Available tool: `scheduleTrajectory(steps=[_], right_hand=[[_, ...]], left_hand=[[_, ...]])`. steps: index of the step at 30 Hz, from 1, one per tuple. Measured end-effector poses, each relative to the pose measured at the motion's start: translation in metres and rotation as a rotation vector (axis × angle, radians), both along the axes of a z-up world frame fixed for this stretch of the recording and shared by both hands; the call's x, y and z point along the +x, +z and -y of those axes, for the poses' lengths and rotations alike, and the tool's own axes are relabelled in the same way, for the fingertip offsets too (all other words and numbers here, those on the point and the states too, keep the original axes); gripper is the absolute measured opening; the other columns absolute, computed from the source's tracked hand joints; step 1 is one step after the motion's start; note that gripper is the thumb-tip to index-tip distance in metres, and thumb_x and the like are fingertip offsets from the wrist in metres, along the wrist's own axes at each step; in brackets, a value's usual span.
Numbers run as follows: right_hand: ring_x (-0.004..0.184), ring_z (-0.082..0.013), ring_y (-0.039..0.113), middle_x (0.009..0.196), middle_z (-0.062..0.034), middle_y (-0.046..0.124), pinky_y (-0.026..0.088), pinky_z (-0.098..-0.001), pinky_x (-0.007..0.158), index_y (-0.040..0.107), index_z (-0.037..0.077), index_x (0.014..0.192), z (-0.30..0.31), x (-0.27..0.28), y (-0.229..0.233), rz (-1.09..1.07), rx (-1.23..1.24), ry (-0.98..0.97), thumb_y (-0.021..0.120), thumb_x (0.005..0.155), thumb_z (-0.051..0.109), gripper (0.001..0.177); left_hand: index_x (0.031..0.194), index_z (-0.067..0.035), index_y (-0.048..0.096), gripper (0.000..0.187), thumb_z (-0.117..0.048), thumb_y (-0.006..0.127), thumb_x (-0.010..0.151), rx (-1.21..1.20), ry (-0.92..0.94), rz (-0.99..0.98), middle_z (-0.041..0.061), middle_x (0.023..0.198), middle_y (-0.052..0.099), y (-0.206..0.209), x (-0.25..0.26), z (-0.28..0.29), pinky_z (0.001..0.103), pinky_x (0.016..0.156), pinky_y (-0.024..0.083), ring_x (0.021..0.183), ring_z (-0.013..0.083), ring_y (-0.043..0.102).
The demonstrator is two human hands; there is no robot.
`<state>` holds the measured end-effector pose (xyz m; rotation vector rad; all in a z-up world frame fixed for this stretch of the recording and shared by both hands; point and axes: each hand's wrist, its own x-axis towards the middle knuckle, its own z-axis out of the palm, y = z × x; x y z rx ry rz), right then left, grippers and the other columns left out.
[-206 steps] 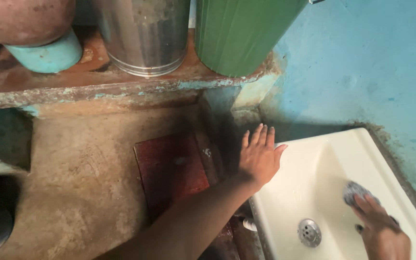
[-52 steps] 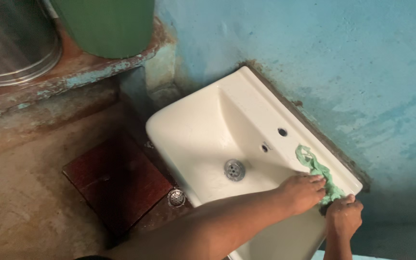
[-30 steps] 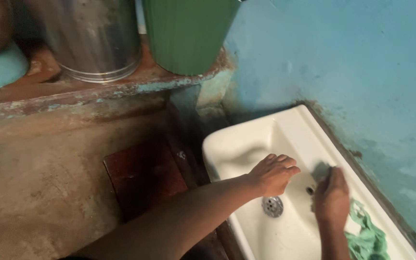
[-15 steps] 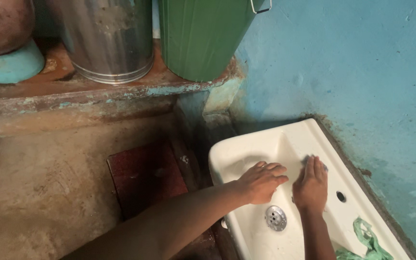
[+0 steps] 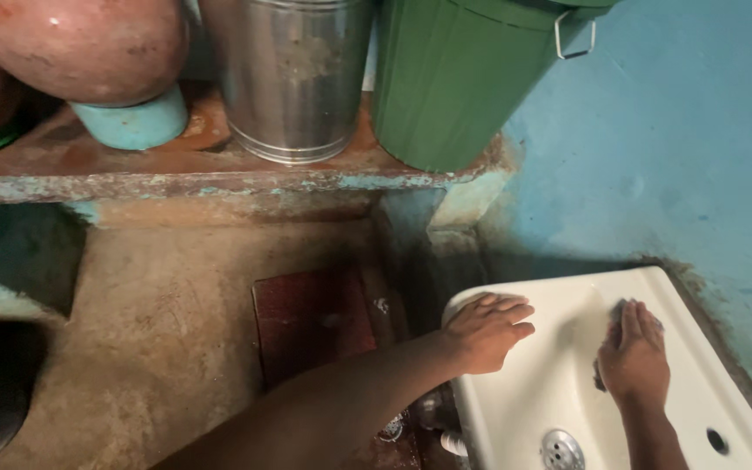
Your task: The person cleans the surface and drain of a washbasin by hand with a cloth, then turns the entire basin over to wipe the underside.
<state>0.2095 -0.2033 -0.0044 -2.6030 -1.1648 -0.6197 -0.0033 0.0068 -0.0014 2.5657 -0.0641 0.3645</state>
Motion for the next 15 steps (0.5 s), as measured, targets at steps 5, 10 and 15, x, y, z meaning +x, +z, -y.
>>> scheduleTrajectory(steps=[5, 10, 15], right_hand=[[0.146, -0.0401, 0.045, 0.155, -0.0231, 0.052, 0.031, -0.0451, 0.124, 0.055, -0.001, 0.147, -0.043, -0.005, -0.005, -0.07, 0.047, 0.003, 0.047, 0.108, 0.022, 0.047], [0.14, -0.0426, 0.047, 0.147, -0.025, 0.056, 0.032, -0.0463, 0.12, 0.058, -0.003, 0.141, -0.088, -0.005, -0.009, -0.071, 0.141, 0.188, 0.052, 0.101, 0.016, 0.044], [0.125, -0.0382, 0.06, 0.125, -0.0186, 0.069, 0.039, -0.0455, 0.126, 0.069, 0.003, 0.115, -0.12, -0.044, -0.009, -0.247, 0.067, 0.229, 0.056, 0.103, 0.012, 0.02]], left_hand=[[0.141, -0.008, 0.054, 0.054, -0.009, 0.061, 0.087, 0.073, 0.082, 0.142, 0.011, 0.16, 0.043, -0.001, 0.0, -0.011, 0.049, 0.126, 0.022, 0.154, 0.024, 0.031], [0.155, -0.001, 0.033, 0.073, -0.008, 0.06, 0.087, -0.298, 0.233, 0.227, 0.019, 0.156, 0.043, 0.016, -0.006, -0.013, 0.051, 0.119, 0.026, 0.146, 0.0327, 0.036], [0.156, -0.003, 0.04, 0.07, -0.001, 0.055, 0.087, -0.34, 0.461, 0.303, 0.019, 0.153, 0.052, 0.022, -0.009, -0.003, 0.045, 0.119, 0.035, 0.14, 0.0348, 0.049]])
